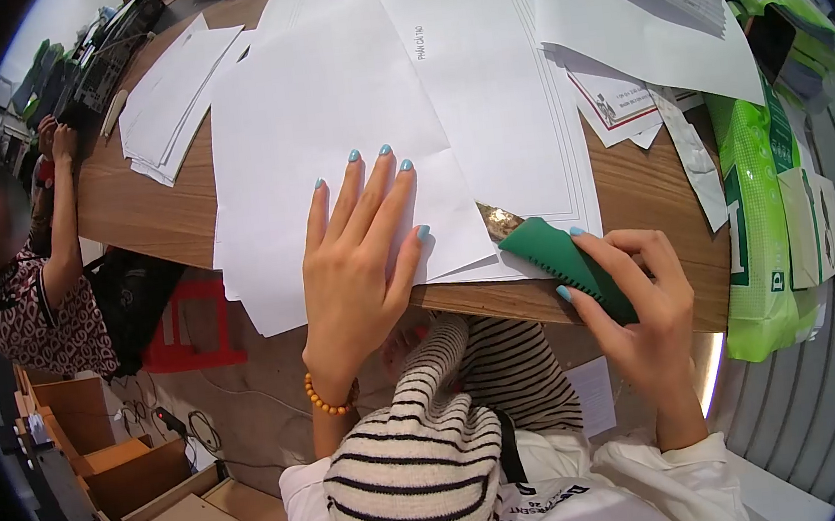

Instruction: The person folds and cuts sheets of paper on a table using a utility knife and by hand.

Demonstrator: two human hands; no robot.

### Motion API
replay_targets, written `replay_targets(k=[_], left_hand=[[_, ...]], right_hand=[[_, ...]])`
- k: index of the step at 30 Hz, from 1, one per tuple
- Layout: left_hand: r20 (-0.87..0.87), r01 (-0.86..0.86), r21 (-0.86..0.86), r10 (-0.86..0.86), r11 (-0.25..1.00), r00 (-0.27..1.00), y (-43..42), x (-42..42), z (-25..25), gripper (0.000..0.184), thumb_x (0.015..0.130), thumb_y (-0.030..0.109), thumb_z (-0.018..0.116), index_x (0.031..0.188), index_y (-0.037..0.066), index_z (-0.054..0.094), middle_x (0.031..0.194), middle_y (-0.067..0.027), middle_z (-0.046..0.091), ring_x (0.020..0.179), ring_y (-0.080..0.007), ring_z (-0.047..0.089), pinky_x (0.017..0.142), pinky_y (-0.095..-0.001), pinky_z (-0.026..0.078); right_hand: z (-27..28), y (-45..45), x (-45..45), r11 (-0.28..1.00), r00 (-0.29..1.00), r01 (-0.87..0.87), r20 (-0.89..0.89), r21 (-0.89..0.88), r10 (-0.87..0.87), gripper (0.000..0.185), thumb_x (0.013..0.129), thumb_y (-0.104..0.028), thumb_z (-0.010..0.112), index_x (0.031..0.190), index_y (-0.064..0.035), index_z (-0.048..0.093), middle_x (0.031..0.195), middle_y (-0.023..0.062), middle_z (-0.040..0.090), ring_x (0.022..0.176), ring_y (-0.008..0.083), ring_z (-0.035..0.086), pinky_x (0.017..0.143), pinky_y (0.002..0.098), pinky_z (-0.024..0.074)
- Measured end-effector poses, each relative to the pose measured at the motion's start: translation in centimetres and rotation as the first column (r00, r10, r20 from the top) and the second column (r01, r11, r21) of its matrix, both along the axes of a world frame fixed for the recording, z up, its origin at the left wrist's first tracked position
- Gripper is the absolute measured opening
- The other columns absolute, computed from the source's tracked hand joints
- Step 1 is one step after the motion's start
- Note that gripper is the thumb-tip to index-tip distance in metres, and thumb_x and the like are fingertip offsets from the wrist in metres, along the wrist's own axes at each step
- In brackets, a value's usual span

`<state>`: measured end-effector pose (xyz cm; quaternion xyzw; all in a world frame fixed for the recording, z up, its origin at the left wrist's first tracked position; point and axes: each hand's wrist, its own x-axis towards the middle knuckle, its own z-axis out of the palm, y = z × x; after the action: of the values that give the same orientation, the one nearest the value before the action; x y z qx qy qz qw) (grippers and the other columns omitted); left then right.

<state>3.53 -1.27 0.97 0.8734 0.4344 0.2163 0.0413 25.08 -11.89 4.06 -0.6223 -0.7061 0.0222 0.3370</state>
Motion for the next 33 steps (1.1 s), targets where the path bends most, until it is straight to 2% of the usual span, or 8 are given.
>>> replay_targets(k=[3,5,12,33], left_hand=[[-0.005,-0.002,0.005,0.002,1.0,1.0,0.0,0.0,0.0,0.046,0.081,0.014,0.048,0.126,0.01,0.047,0.134,-0.0087,0.041,0.127,-0.0274,0.032,0.106,-0.0438,0.018],[0.012,0.011,0.038,-0.012,0.999,1.0,0.0,0.0,0.0,0.04,0.083,0.02,0.05,0.121,0.005,0.05,0.13,-0.0124,0.044,0.124,-0.031,0.036,0.103,-0.0462,0.022],[0.018,0.02,0.038,-0.02,0.999,1.0,0.1,0.0,-0.1,0.041,0.083,0.019,0.05,0.121,0.005,0.049,0.13,-0.0125,0.044,0.124,-0.0317,0.036,0.103,-0.0463,0.022],[-0.03,0.009,0.031,-0.008,0.999,1.0,0.1,0.1,0.0,0.043,0.084,0.02,0.048,0.125,0.006,0.046,0.132,-0.0117,0.043,0.125,-0.0309,0.034,0.103,-0.0475,0.021]], right_hand=[[-0.1,0.5,0.1,1.0,1.0,-0.015,0.002,-0.005,0.015,0.043,0.063,-0.005,0.07,0.104,-0.0043,0.06,0.086,0.0094,0.052,0.071,0.0233,0.05,0.057,0.032,0.0426],[0.0,0.8,0.2,1.0,1.0,-0.019,0.016,-0.012,0.02,0.043,0.063,-0.005,0.07,0.105,-0.0046,0.059,0.087,0.0094,0.052,0.072,0.0233,0.05,0.057,0.0321,0.043],[0.2,1.7,0.1,0.999,0.994,-0.031,0.101,-0.03,0.034,0.042,0.066,-0.008,0.068,0.106,-0.005,0.057,0.087,0.0093,0.052,0.074,0.0232,0.051,0.058,0.0331,0.044],[-0.3,5.7,0.1,0.999,0.994,-0.048,0.101,-0.004,0.048,0.039,0.069,-0.013,0.066,0.106,-0.0064,0.056,0.087,0.0119,0.053,0.078,0.0266,0.054,0.063,0.0356,0.0461]])
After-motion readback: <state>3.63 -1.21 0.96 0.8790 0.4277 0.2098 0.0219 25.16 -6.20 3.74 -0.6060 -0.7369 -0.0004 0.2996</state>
